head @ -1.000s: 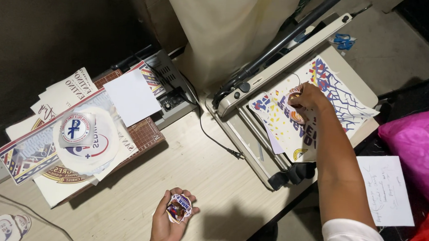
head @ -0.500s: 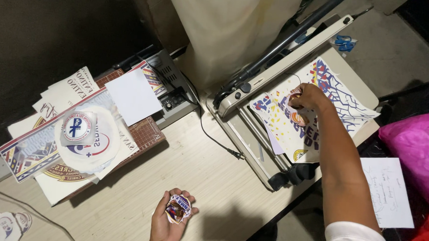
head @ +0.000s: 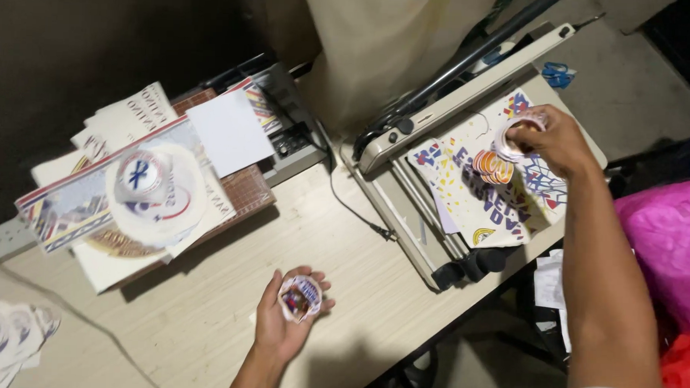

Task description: The person operates a laminating machine to process various printed documents and stickers. They feed sheets into the machine, retrieve the laminated output, and peel off protective films from the finished items.

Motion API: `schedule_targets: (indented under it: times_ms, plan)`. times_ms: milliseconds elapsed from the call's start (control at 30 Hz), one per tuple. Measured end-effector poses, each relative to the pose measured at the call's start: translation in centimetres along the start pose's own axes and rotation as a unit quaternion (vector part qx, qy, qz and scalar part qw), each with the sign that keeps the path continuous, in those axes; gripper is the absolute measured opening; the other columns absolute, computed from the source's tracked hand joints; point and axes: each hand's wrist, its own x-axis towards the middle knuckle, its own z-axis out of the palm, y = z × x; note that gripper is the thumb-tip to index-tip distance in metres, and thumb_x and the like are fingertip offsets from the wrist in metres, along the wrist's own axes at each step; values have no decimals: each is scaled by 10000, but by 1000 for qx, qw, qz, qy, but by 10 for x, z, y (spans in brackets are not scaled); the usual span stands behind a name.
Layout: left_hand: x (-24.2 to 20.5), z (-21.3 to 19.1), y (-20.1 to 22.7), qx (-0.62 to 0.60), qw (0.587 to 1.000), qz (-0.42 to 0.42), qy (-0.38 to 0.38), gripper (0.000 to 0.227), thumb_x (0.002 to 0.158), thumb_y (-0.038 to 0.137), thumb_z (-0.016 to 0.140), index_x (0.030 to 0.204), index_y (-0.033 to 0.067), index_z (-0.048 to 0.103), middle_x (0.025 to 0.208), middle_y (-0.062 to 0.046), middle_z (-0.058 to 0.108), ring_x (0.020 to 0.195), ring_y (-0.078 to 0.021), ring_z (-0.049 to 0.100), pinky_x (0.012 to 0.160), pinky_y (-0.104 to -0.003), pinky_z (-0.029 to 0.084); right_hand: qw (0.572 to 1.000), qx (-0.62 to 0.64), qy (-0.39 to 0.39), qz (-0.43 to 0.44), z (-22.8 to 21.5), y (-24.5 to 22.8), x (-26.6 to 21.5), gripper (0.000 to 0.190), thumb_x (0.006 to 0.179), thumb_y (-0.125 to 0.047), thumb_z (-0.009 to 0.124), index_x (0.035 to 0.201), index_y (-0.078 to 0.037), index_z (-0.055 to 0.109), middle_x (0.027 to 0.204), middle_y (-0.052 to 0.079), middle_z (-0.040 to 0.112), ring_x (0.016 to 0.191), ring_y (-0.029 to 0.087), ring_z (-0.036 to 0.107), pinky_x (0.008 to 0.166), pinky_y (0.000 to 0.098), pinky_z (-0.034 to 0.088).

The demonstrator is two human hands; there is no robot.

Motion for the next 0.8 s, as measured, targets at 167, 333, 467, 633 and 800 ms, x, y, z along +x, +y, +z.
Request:
schedule_targets:
  times_ms: [167,333,467,633,800]
  plan:
    - [-5,21,-2,-21,998,8,-53,540,1027,482,387,1180,22,624,1127,-209,696,1096,-362,662,927,-586,557,990,129,-26,-45,48,-32,-60,377,911,-58,778,1244,-4,609,955,61,686,775,141,655,669,290,547]
    - [-15,16,-8,-42,988,34,-144,546,1076,490,417,1234,2,606,1153,-218,683,1132,-372,670,992,-614,551,970,191,-115,-93,164,-69,-158,447,928,-113,734,1351,-65,597,1010,26,682,833,81,644,721,247,545]
    - [-39,14,-9,-62,983,31,-169,594,1055,537,430,1291,19,598,1172,-175,691,1097,-339,669,968,-607,560,959,235,-153,-37,251,-91,-231,435,890,-115,753,1287,-43,592,958,28,662,779,90,648,647,254,566]
    - [-84,7,5,12,991,64,-118,552,985,518,438,1348,112,531,1224,-69,703,1123,-231,687,916,-542,576,958,253,-120,-66,308,-106,-291,433,908,-100,759,1291,-4,582,965,63,676,777,105,641,646,247,563]
    - [-93,-46,6,49,979,119,-157,537,1073,516,436,1318,50,539,1156,-143,707,960,-283,707,742,-441,599,945,278,-174,-2,329,-111,-332,386,988,-167,616,1338,-16,556,996,67,689,805,119,661,689,262,589]
